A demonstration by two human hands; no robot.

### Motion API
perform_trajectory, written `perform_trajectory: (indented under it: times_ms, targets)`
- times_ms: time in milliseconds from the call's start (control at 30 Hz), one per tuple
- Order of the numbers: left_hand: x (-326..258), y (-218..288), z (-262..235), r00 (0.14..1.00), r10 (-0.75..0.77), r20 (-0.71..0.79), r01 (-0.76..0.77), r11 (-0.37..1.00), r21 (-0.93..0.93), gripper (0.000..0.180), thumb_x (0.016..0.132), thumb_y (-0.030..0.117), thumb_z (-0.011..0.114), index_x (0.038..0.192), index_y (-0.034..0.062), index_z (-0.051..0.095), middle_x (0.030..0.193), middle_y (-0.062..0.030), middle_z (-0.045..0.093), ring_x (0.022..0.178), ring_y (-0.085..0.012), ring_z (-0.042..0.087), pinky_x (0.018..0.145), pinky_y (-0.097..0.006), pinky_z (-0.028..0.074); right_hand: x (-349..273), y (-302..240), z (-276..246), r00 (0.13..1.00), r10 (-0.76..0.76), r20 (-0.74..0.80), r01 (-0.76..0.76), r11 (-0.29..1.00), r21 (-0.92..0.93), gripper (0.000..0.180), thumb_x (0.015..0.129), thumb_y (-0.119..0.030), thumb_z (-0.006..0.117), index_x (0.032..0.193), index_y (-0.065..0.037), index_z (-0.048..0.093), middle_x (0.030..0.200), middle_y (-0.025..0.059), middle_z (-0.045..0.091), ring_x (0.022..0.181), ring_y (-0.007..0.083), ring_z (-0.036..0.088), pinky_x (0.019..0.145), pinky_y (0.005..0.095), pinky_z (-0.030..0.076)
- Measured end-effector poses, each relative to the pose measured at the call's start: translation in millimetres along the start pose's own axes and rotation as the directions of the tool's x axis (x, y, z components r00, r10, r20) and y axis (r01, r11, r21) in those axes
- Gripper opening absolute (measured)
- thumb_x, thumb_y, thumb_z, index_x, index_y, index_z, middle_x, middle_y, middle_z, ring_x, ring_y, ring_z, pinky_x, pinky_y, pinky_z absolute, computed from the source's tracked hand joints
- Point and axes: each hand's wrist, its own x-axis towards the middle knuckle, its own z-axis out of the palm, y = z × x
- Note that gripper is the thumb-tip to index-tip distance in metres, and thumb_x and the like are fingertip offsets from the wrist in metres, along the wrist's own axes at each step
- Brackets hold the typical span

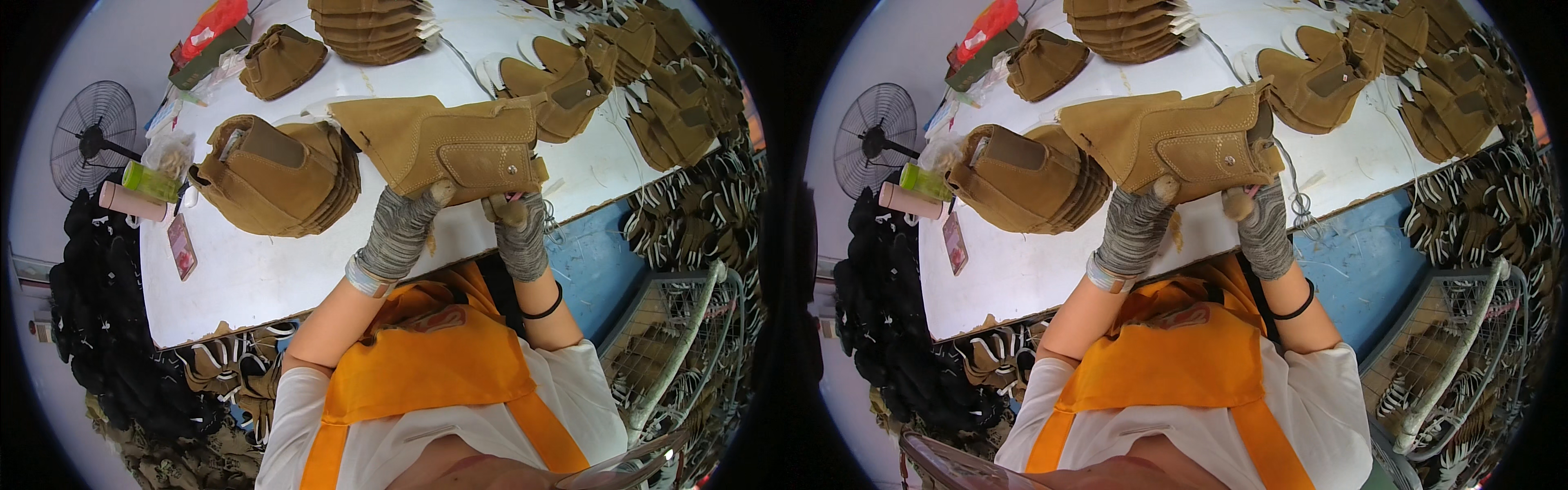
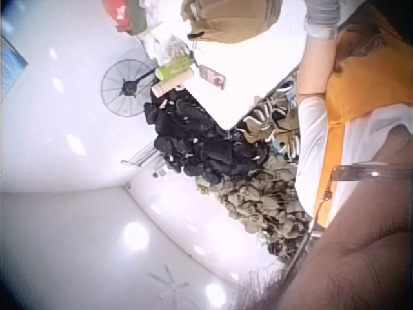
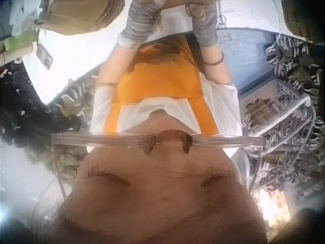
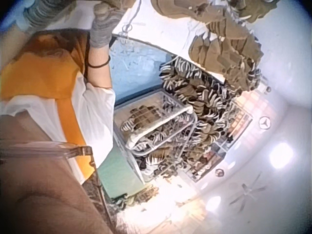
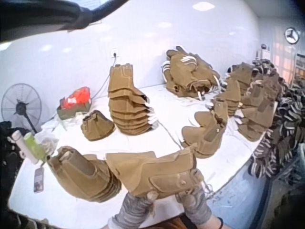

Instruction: The person trims excess material from the edges of boot upper components using a small pair of snips and places the finished pieces onto a stack.

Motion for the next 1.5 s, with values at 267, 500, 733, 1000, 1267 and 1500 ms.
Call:
perform_trajectory:
  times_ms: [267, 500, 733, 1000, 1267, 1500]
  targets:
    - [-0.7, -2.4, -2.0, 1.0, -0.005, 0.03, 0.005, 1.0, 0.019, 0.049, 0.086, 0.028, 0.072, 0.122, 0.0004, 0.053, 0.101, -0.0051, 0.062, 0.087, -0.0101, 0.058, 0.068, -0.022, 0.051, -21.9, -45.3, 63.8, 0.929, -0.221, 0.297, 0.292, 0.93, -0.223, 0.067, 0.07, -0.03, 0.084, 0.12, 0.0, 0.051, 0.109, 0.0097, 0.062, 0.096, 0.0188, 0.061, 0.085, 0.032, 0.053]
    - [-0.4, 1.8, -22.7, 0.989, 0.149, 0.004, -0.148, 0.985, -0.092, 0.05, 0.088, 0.029, 0.068, 0.126, 0.001, 0.05, 0.119, -0.0066, 0.055, 0.106, -0.0167, 0.052, 0.094, -0.031, 0.044, -22.6, -51.2, 42.8, 0.85, -0.343, 0.399, 0.526, 0.534, -0.661, 0.067, 0.069, -0.032, 0.085, 0.117, -0.001, 0.051, 0.107, 0.0105, 0.063, 0.096, 0.0215, 0.062, 0.083, 0.0331, 0.051]
    - [6.6, 8.3, -23.3, 0.997, 0.012, -0.073, -0.035, 0.945, -0.324, 0.054, 0.093, 0.036, 0.061, 0.131, 0.0008, 0.044, 0.13, -0.0085, 0.049, 0.118, -0.0197, 0.047, 0.103, -0.034, 0.04, -19.5, -56.8, 29.9, 0.798, -0.315, 0.514, 0.598, 0.308, -0.74, 0.069, 0.068, -0.032, 0.086, 0.119, -0.004, 0.049, 0.112, 0.0094, 0.059, 0.098, 0.0221, 0.06, 0.084, 0.0338, 0.05]
    - [0.5, -0.9, 6.7, 0.985, 0.106, -0.137, -0.133, 0.968, -0.211, 0.055, 0.089, 0.02, 0.064, 0.136, 0.0042, 0.038, 0.129, -0.007, 0.048, 0.117, -0.0188, 0.048, 0.101, -0.032, 0.038, -18.1, -39.7, 51.9, 0.847, -0.446, 0.291, 0.53, 0.757, -0.383, 0.073, 0.067, -0.019, 0.087, 0.124, -0.004, 0.044, 0.121, 0.0107, 0.055, 0.107, 0.0213, 0.057, 0.089, 0.0325, 0.052]
    - [-13.1, 0.9, -6.4, 0.84, 0.543, -0.009, -0.345, 0.546, 0.763, 0.082, 0.082, 0.024, 0.07, 0.147, 0.0053, 0.026, 0.145, -0.0177, 0.028, 0.134, -0.0316, 0.027, 0.111, -0.044, 0.022, -29.1, -36.0, 54.5, 0.866, -0.419, 0.274, 0.486, 0.833, -0.262, 0.073, 0.069, -0.013, 0.085, 0.127, -0.006, 0.04, 0.123, 0.0109, 0.053, 0.111, 0.0227, 0.056, 0.092, 0.036, 0.052]
    - [-7.6, 7.0, 5.1, 0.957, 0.28, -0.077, -0.261, 0.945, 0.195, 0.079, 0.084, 0.038, 0.067, 0.147, 0.0083, 0.029, 0.145, -0.0177, 0.025, 0.134, -0.0313, 0.029, 0.112, -0.042, 0.025, -18.0, -24.3, 47.6, 0.299, -0.749, 0.591, 0.935, 0.105, -0.34, 0.059, 0.076, -0.004, 0.075, 0.126, -0.007, 0.045, 0.132, 0.0161, 0.045, 0.12, 0.0328, 0.052, 0.098, 0.0421, 0.049]
